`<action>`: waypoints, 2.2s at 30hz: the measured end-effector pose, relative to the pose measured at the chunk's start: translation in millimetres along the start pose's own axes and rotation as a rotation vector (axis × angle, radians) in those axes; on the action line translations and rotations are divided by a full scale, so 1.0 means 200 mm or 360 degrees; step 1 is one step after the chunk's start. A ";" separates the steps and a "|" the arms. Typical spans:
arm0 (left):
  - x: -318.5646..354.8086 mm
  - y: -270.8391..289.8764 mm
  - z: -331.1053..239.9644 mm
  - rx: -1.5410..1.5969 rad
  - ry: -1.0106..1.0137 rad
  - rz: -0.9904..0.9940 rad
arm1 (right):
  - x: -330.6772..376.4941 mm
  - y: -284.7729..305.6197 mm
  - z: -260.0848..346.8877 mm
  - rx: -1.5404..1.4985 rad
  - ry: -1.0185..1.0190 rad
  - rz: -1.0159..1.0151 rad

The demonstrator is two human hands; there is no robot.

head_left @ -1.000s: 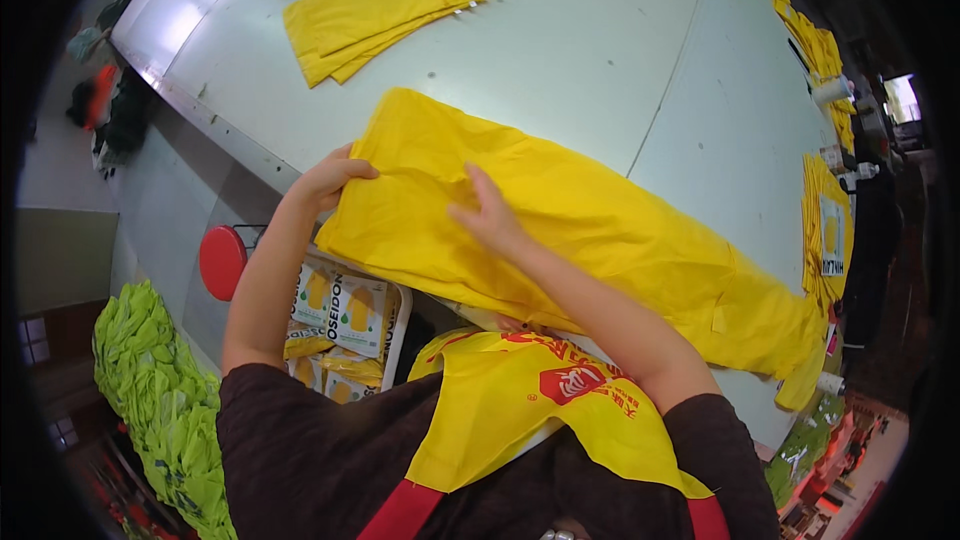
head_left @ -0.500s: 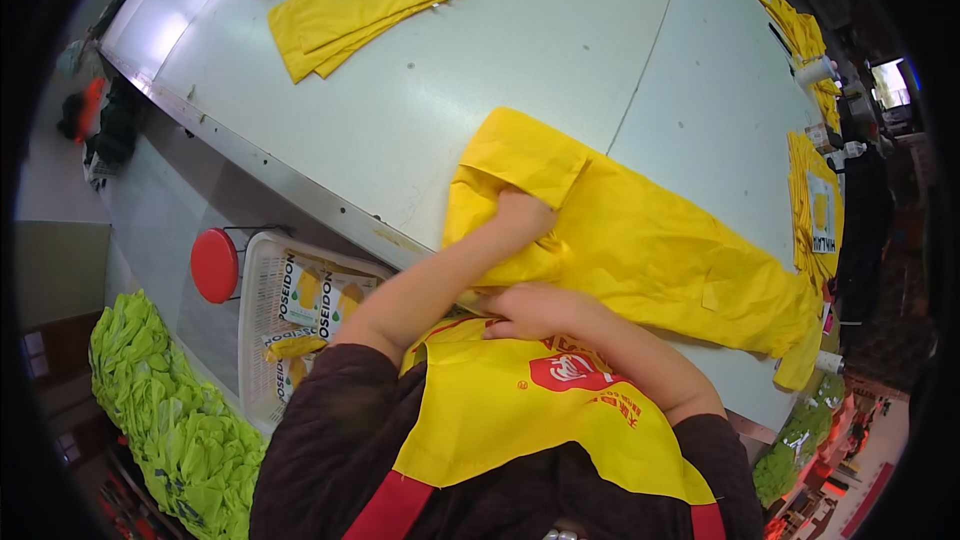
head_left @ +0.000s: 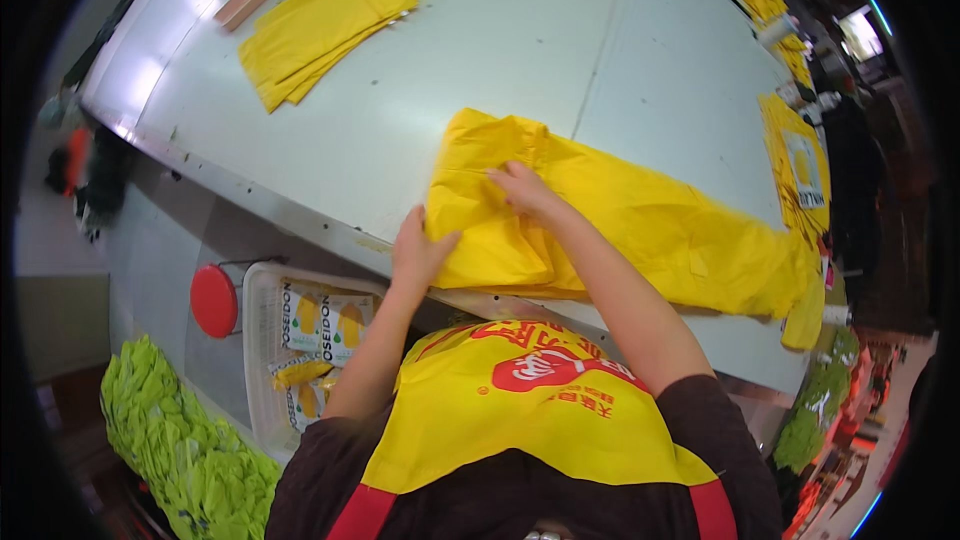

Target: The person folds yellow garments on a large table, smoothing and aligning them before stacking. The person also handles plastic-wrapped packages labeled POSEIDON, placing them into a basket.

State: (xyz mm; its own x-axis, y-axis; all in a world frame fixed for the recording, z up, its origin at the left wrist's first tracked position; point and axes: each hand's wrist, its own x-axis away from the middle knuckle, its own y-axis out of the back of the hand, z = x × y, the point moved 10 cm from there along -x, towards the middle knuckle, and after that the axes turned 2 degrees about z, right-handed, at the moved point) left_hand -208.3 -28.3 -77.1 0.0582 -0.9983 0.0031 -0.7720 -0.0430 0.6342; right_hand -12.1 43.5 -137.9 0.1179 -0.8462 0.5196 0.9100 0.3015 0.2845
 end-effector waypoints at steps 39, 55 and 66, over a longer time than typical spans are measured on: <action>0.08 -0.80 -0.12 -0.0742 -0.0633 0.0515 | 1.39 1.67 -0.93 -0.0824 0.0059 -0.0826; 0.13 -0.98 -0.20 -0.0702 -0.0549 0.0398 | 1.39 1.98 -1.37 -0.0019 -0.0374 -0.1454; 0.02 -0.99 0.01 -0.0578 -0.0515 0.0408 | 1.47 1.97 -1.16 0.0732 -0.0770 -0.1434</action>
State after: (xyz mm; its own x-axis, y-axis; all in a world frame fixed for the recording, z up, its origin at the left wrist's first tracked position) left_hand -57.1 -24.7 -203.9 -0.3448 -0.9386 -0.0089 -0.4645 0.1623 0.8706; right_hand 473.6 -188.1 -60.5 -0.7674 -0.6079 0.2038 0.3402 -0.1166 0.9331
